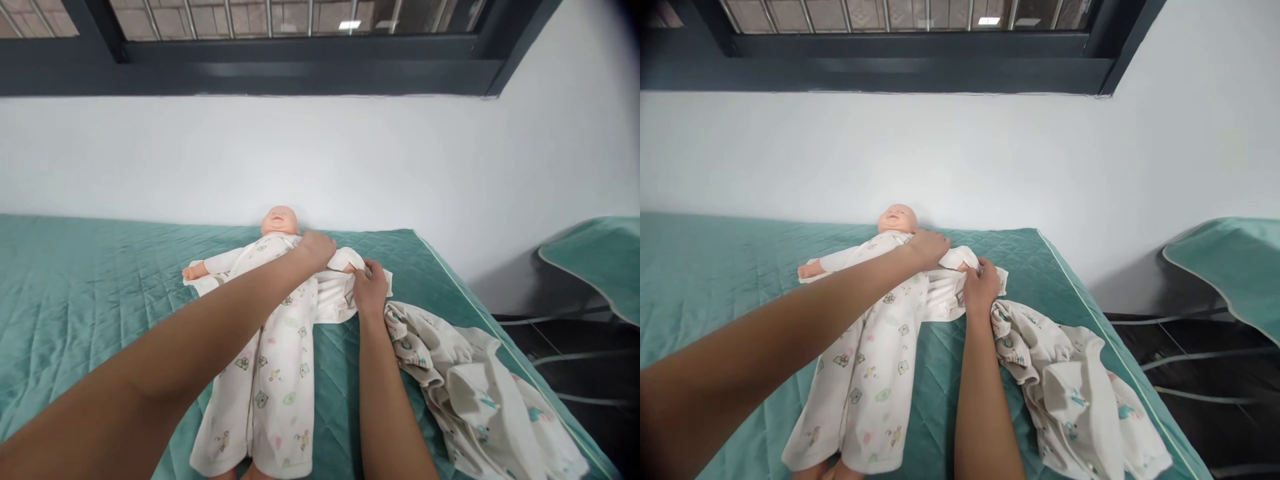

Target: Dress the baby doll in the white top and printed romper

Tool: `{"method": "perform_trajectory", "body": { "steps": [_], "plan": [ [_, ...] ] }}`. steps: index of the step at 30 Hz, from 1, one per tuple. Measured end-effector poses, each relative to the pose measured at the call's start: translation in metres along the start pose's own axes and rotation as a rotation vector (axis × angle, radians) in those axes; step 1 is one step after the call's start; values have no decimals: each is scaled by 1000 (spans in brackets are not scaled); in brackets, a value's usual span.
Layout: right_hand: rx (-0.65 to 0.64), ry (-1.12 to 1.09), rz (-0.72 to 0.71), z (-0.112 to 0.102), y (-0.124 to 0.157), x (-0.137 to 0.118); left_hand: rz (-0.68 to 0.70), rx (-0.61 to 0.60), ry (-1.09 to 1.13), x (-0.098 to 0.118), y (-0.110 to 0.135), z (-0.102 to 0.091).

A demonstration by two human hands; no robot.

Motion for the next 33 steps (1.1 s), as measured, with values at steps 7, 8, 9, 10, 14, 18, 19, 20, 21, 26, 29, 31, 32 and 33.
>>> {"method": "perform_trajectory", "body": {
  "steps": [7,8,9,10,14,18,19,20,21,26,29,31,32,33],
  "plan": [
    [5,-232,78,-4,-3,3,-7,33,-55,-18,24,-20],
    [10,-270,96,-4,-4,3,-3,36,-60,-20,27,-22],
    [16,-309,115,-4,-6,4,4,37,-64,-21,30,-24],
    [23,-350,135,-4,-7,5,15,37,-67,-21,32,-26],
    [22,-514,207,-7,-13,8,86,44,-53,-21,40,-28],
    [-105,-814,303,-16,-15,7,124,52,-7,-21,42,-23],
    [-149,-920,342,-19,-15,5,128,50,6,-21,41,-21],
    [-186,-1016,377,-20,-14,3,132,51,18,-22,40,-20],
    [-210,-1085,404,-22,-14,2,137,58,31,-22,38,-18],
    [-128,-1098,438,-24,-11,-2,143,97,92,-21,21,-3],
    [-3,-1028,405,-23,-12,1,114,86,97,-13,13,7],
    [71,-908,369,-21,-12,2,107,111,109,-6,17,9],
    [125,-803,316,-20,-11,1,111,149,135,-4,24,9],
    [181,-675,236,-18,-9,-2,116,207,177,-4,35,9]
  ]
}}
Point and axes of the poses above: each hand's wrist, its own y-axis away from the middle knuckle, its own z-axis out of the palm, x = y × z, the point moved 2 cm from there along -y, towards the middle knuckle, and after that the axes turned 6 degrees about z, right-handed, at the moved point
